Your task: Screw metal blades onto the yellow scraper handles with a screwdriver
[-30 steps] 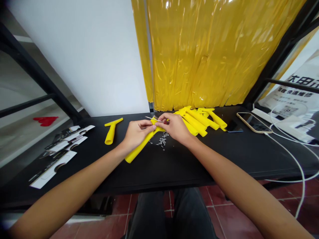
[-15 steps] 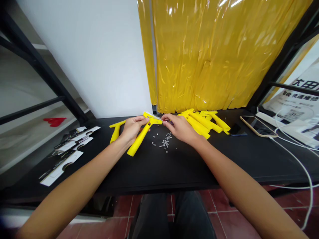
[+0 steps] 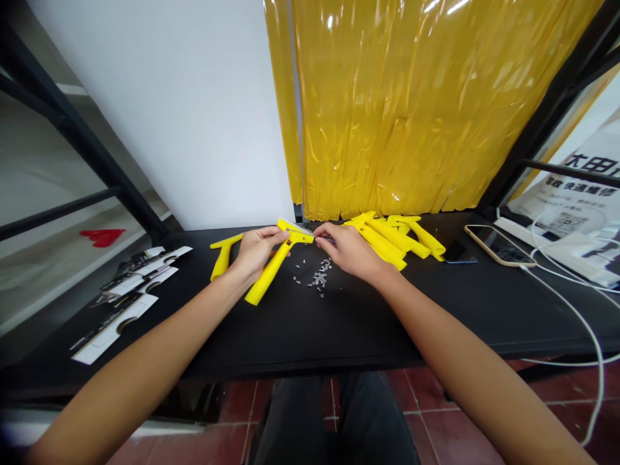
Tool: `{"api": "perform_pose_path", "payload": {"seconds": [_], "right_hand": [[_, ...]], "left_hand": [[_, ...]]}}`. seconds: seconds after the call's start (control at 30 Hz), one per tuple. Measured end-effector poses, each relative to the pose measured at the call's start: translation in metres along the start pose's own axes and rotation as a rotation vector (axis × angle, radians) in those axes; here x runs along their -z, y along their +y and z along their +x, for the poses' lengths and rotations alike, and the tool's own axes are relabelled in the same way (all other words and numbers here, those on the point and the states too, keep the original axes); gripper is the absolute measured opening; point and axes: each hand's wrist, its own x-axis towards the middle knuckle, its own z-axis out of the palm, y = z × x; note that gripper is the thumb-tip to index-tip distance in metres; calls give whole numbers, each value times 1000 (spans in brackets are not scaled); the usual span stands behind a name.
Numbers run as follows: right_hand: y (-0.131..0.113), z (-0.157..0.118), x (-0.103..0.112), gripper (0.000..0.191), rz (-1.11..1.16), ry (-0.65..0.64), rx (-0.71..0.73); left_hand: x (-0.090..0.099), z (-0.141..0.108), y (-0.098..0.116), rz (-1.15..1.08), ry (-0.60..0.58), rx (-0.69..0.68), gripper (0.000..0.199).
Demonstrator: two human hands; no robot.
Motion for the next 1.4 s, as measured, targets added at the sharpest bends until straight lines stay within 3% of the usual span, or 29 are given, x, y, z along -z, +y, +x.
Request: {"api": "perform_pose_path", "payload": {"seconds": [0.63, 1.0, 1.4], "right_hand": [[-1, 1, 4, 17, 227, -51, -121], [-1, 1, 5, 17, 211, -74, -137], [-4, 1, 6, 18, 211, -40, -123]], "left_hand": [[-4, -6, 2, -8, 11, 26, 8], [-2, -3, -5, -87, 2, 98, 13], [-3, -6, 1, -21, 18, 34, 10]]}}
